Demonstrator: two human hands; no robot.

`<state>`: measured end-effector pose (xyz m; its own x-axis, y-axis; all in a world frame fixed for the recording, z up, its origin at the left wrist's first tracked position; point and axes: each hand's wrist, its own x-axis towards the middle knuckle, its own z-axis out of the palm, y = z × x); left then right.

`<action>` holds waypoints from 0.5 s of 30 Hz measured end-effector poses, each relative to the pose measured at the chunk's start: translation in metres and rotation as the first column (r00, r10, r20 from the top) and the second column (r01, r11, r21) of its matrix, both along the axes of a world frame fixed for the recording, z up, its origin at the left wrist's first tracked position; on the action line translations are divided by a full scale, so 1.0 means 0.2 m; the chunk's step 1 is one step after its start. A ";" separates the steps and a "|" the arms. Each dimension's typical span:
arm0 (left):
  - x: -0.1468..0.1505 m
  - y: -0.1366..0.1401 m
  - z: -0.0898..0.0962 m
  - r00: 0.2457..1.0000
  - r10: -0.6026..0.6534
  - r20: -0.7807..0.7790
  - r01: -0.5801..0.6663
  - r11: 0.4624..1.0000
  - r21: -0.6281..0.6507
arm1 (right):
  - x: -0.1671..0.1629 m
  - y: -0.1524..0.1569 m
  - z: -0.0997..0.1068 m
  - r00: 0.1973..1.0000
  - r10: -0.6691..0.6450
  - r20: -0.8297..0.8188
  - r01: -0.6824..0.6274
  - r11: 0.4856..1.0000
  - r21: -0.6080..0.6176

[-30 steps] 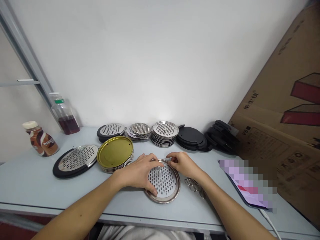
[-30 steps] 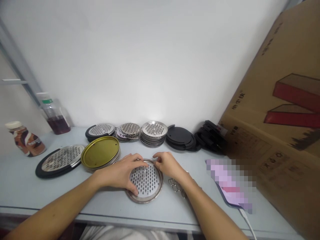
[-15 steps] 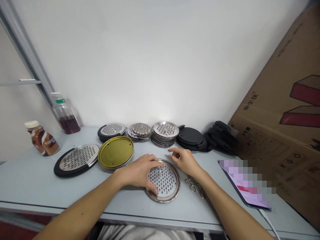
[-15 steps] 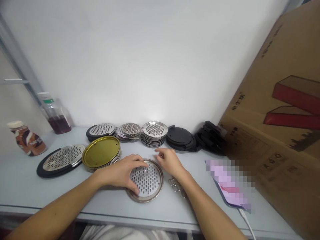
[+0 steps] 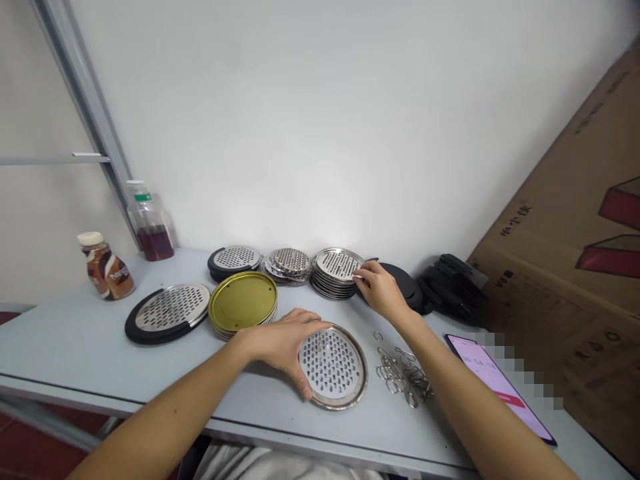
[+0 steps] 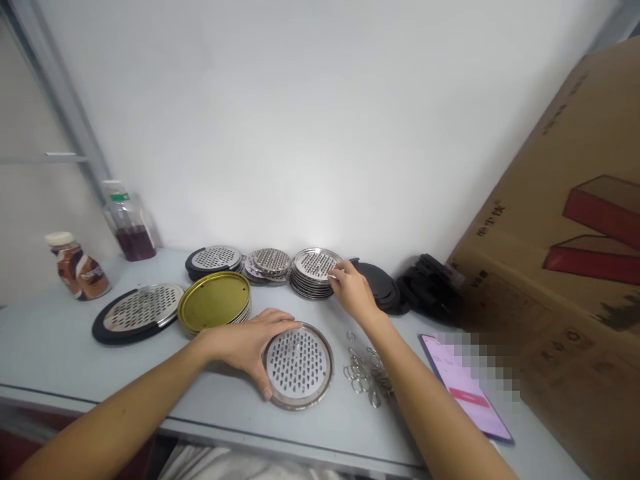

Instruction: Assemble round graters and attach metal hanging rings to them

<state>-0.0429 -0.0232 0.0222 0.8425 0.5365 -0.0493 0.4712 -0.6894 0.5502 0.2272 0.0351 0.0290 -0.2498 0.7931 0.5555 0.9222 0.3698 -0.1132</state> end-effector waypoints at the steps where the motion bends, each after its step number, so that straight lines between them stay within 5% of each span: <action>1: 0.00 0.00 0.00 1.000 -0.001 -0.002 0.001 1.000 0.002 | 0.00 0.01 0.02 0.999 0.035 0.025 -0.034 0.999 -0.030; 15: -0.01 0.03 -0.04 1.000 -0.025 -0.013 0.025 1.000 0.016 | -0.01 0.05 0.12 0.973 0.230 0.028 -0.221 0.957 -0.189</action>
<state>-0.0454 -0.0172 0.0149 0.8551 0.5159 -0.0520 0.4607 -0.7098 0.5328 0.2262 0.0447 0.0532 -0.4569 0.8004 0.3880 0.8235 0.5455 -0.1556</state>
